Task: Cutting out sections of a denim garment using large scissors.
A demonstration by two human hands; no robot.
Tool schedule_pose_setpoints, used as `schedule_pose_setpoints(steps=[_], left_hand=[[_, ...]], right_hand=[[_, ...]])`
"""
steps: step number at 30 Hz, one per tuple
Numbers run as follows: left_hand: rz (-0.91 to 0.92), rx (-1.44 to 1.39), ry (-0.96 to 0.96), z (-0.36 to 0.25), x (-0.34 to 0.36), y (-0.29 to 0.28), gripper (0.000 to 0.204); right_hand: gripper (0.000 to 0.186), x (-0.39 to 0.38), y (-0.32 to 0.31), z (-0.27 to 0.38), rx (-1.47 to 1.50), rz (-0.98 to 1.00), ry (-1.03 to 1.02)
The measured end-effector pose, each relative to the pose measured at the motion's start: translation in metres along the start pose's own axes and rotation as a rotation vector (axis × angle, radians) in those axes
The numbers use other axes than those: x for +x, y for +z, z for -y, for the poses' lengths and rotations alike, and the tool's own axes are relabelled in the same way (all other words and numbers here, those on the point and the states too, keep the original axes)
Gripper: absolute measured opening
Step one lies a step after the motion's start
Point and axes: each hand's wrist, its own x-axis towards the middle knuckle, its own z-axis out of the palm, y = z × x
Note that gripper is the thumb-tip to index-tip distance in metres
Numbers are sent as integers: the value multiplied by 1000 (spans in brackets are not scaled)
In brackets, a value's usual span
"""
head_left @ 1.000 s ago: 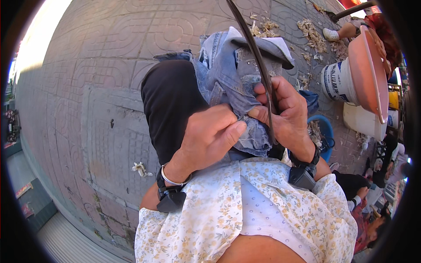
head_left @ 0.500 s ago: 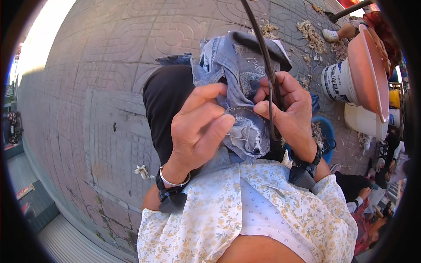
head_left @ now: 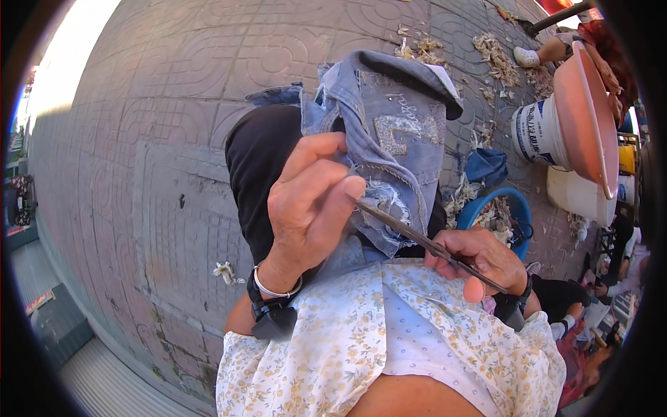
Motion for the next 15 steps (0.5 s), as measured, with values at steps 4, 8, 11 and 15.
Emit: schedule_pose_setpoints(steps=[4,8,11,15], left_hand=[[-34,-32,-52,-2,-3,0,12],[-23,-20,-54,1,-6,2,28],[-20,1,-60,-1,-6,2,27],[-23,-10,-41,-2,-4,2,13]], right_hand=[[71,-5,-4,-6,23,-3,-34],[86,-4,-6,-7,-23,-15,0],[84,-3,-3,-4,19,-35,23],[82,-2,-2,-5,49,-57,25]])
